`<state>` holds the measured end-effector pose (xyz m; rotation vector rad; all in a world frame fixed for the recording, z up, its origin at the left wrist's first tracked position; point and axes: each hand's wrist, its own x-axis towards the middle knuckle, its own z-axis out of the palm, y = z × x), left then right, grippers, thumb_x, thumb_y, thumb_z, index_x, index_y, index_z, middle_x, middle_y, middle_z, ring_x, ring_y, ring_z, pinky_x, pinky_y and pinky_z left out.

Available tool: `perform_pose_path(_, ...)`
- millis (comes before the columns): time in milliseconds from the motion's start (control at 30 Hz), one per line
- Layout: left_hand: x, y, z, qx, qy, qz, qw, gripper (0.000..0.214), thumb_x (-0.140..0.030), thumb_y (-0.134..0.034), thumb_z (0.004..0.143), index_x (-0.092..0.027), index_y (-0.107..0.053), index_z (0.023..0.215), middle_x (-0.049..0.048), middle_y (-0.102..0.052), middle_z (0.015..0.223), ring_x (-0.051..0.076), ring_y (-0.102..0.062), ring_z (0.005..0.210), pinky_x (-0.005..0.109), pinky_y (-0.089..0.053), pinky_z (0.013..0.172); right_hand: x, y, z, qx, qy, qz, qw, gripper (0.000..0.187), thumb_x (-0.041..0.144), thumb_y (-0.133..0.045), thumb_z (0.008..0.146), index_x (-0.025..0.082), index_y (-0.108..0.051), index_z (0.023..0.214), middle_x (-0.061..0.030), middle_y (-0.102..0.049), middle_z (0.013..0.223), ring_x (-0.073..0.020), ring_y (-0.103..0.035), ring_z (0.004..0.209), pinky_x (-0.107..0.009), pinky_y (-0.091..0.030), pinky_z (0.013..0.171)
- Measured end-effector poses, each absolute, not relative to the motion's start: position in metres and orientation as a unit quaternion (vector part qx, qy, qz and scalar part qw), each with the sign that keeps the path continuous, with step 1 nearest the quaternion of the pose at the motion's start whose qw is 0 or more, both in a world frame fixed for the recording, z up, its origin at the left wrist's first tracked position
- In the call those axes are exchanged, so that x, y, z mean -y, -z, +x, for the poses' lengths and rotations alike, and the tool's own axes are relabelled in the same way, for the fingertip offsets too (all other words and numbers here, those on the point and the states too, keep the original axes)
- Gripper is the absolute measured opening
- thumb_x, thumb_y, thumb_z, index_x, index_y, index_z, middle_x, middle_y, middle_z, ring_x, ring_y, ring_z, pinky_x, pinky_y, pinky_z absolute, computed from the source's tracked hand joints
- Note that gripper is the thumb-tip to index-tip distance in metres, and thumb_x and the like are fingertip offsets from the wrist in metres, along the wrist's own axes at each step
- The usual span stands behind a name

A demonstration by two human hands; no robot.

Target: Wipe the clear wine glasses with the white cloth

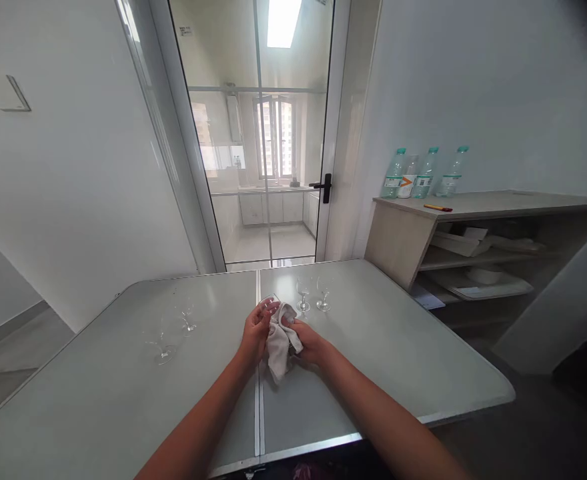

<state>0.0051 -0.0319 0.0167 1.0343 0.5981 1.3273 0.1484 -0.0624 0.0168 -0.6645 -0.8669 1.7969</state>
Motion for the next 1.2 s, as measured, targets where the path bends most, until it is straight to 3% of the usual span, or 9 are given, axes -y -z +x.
perform_pose_path(133, 0.03, -0.018, 0.003, -0.28, -0.632, 0.455, 0.562, 0.064, -0.049, -0.085, 0.071, -0.017, -0.065, 0.122, 0.0169, -0.07, 0.125, 0.03, -0.066, 0.118, 0.041, -0.051, 0.1, 0.061, -0.016, 0.148, 0.446, -0.665, -0.313, 0.51, 0.034, 0.037, -0.086, 0.07, 0.017, -0.073, 0.093, -0.0022, -0.071, 0.076, -0.019, -0.064, 0.07, -0.03, -0.049, 0.068)
perform_pose_path(300, 0.029, -0.021, -0.002, -0.311, -0.64, 0.511, 0.482, 0.071, -0.036, -0.092, 0.065, -0.02, -0.061, 0.126, 0.0155, -0.069, 0.126, 0.029, -0.066, 0.117, 0.04, -0.052, 0.098, 0.052, -0.012, 0.155, 0.563, -0.471, -0.393, 0.554, 0.02, 0.03, -0.084, 0.071, 0.018, -0.069, 0.065, 0.0018, -0.061, 0.061, -0.0154, -0.053, 0.065, -0.027, -0.042, 0.065)
perform_pose_path(433, 0.028, -0.02, -0.007, -0.219, -0.584, 0.508, 0.594, 0.077, -0.047, -0.09, 0.066, -0.017, -0.061, 0.131, 0.0195, -0.066, 0.13, 0.032, -0.066, 0.115, 0.043, -0.054, 0.095, 0.058, -0.016, 0.159, 0.481, -0.631, -0.329, 0.512, 0.032, 0.039, -0.087, 0.068, 0.018, -0.074, 0.089, -0.0011, -0.069, 0.077, -0.0174, -0.059, 0.071, -0.029, -0.045, 0.067)
perform_pose_path(567, 0.028, -0.02, -0.008, -0.178, -0.564, 0.501, 0.632, 0.079, -0.049, -0.09, 0.066, -0.017, -0.061, 0.132, 0.0202, -0.065, 0.131, 0.032, -0.065, 0.116, 0.044, -0.054, 0.096, 0.064, -0.021, 0.162, 0.414, -0.726, -0.312, 0.452, 0.043, 0.047, -0.089, 0.062, 0.017, -0.071, 0.087, -0.0001, -0.066, 0.072, -0.0137, -0.054, 0.061, -0.027, -0.042, 0.062)
perform_pose_path(700, 0.031, -0.023, -0.002, -0.275, -0.603, 0.508, 0.551, 0.074, -0.04, -0.09, 0.068, -0.019, -0.06, 0.133, 0.0157, -0.07, 0.123, 0.029, -0.066, 0.115, 0.04, -0.054, 0.097, 0.06, -0.021, 0.16, 0.543, -0.56, -0.373, 0.502, 0.032, 0.045, -0.079, 0.075, 0.02, -0.072, 0.094, -0.0031, -0.07, 0.084, -0.0189, -0.059, 0.075, -0.031, -0.044, 0.073)
perform_pose_path(833, 0.031, -0.024, 0.0, -0.4, -0.598, 0.528, 0.452, 0.069, -0.038, -0.092, 0.063, -0.019, -0.066, 0.124, 0.0126, -0.073, 0.112, 0.027, -0.069, 0.106, 0.038, -0.056, 0.088, 0.052, -0.015, 0.158, 0.654, -0.385, -0.445, 0.476, 0.023, 0.042, -0.071, 0.084, 0.019, -0.071, 0.081, -0.0026, -0.068, 0.076, -0.0187, -0.056, 0.073, -0.032, -0.042, 0.075)
perform_pose_path(933, 0.028, -0.023, -0.003, -0.398, -0.592, 0.522, 0.468, 0.062, -0.04, -0.092, 0.062, -0.016, -0.07, 0.114, 0.0118, -0.075, 0.105, 0.026, -0.071, 0.1, 0.04, -0.054, 0.093, 0.05, -0.013, 0.16, 0.604, -0.5, -0.4, 0.475, 0.034, 0.052, -0.071, 0.083, 0.019, -0.07, 0.089, -0.0017, -0.068, 0.078, -0.0181, -0.058, 0.074, -0.03, -0.045, 0.072)
perform_pose_path(1033, 0.023, -0.023, -0.006, -0.327, -0.555, 0.511, 0.569, 0.063, -0.044, -0.092, 0.061, -0.014, -0.071, 0.112, 0.0142, -0.076, 0.109, 0.028, -0.071, 0.105, 0.043, -0.05, 0.102, 0.053, -0.014, 0.165, 0.477, -0.642, -0.357, 0.482, 0.045, 0.059, -0.078, 0.075, 0.02, -0.067, 0.095, 0.0, -0.067, 0.079, -0.0158, -0.059, 0.07, -0.027, -0.046, 0.067)
perform_pose_path(1200, 0.023, -0.021, -0.006, -0.266, -0.506, 0.536, 0.621, 0.065, -0.05, -0.088, 0.066, -0.015, -0.071, 0.117, 0.0164, -0.075, 0.116, 0.033, -0.067, 0.116, 0.047, -0.047, 0.107, 0.062, -0.021, 0.17, 0.421, -0.708, -0.324, 0.465, 0.049, 0.053, -0.086, 0.069, 0.019, -0.068, 0.098, -0.0027, -0.07, 0.083, -0.018, -0.065, 0.073, -0.029, -0.05, 0.069)
